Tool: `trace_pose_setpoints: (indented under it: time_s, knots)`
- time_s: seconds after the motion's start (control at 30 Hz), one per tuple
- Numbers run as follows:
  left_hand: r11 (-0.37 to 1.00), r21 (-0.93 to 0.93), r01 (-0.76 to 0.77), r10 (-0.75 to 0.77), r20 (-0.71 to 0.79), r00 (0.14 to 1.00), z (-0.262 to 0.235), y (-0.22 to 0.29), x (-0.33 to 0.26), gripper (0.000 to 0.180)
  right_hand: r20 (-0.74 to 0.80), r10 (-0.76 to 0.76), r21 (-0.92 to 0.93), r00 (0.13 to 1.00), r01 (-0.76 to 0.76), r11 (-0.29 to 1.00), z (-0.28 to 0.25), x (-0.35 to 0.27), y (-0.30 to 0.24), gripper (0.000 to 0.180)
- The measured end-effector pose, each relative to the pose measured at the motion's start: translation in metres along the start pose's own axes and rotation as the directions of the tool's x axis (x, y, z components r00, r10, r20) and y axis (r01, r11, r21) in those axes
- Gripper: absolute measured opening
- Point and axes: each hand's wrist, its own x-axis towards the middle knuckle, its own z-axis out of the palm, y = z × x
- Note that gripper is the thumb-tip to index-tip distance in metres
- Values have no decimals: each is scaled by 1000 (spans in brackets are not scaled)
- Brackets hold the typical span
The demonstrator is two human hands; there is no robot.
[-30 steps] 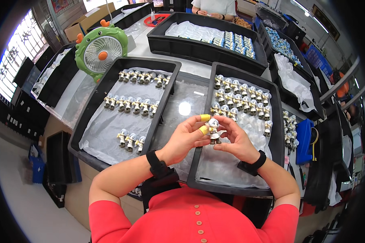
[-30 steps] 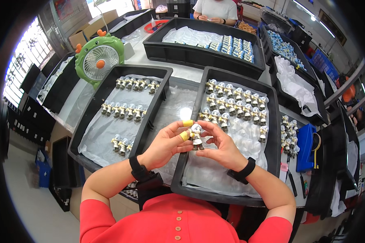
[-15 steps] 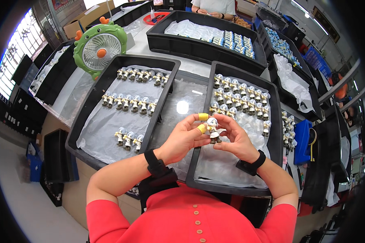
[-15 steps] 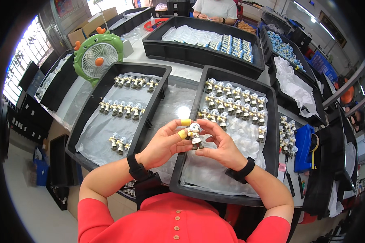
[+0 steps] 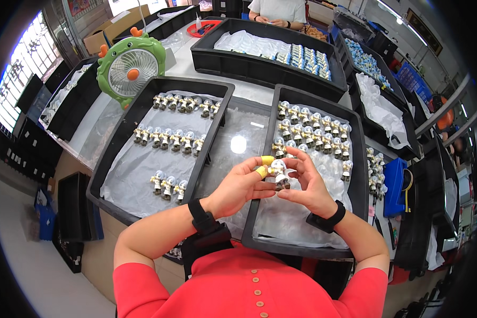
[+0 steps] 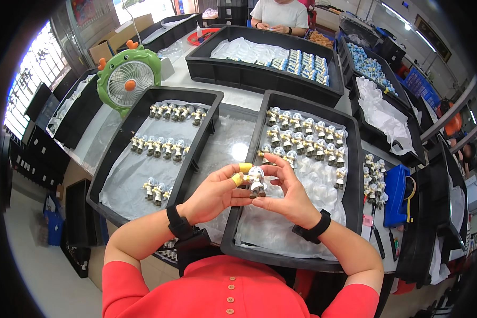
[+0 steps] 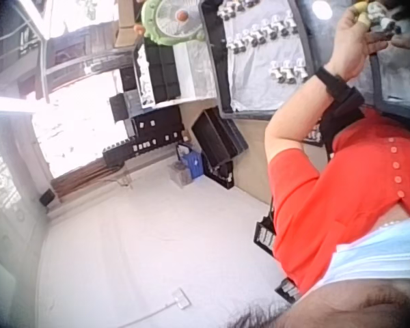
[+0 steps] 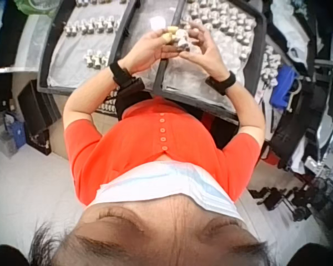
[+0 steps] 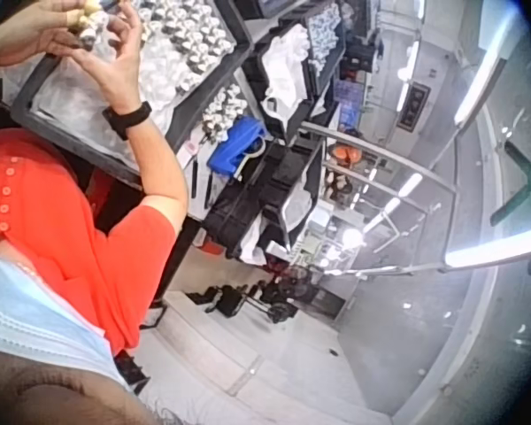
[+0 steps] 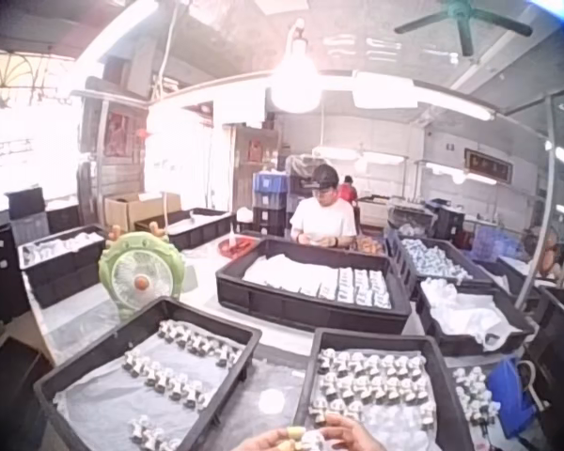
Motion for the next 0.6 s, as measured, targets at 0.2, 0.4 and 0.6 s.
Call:
trace_pose_setpoints:
  time_s: [0.2,0.4,0.6]
  knots:
    - [967,253,-36,55,-67,996,8,2,-4,37,20,-197,-475,980,183,861,5,-4,-19,93]
    - [981,178,-79,87,-37,996,6,-4,-1,37,61,-394,-582,917,353,733,9,-5,-23,91]
    - [994,108,-32,31,8,999,1,-7,3,39,49,-415,-554,908,371,745,9,-6,-24,94]
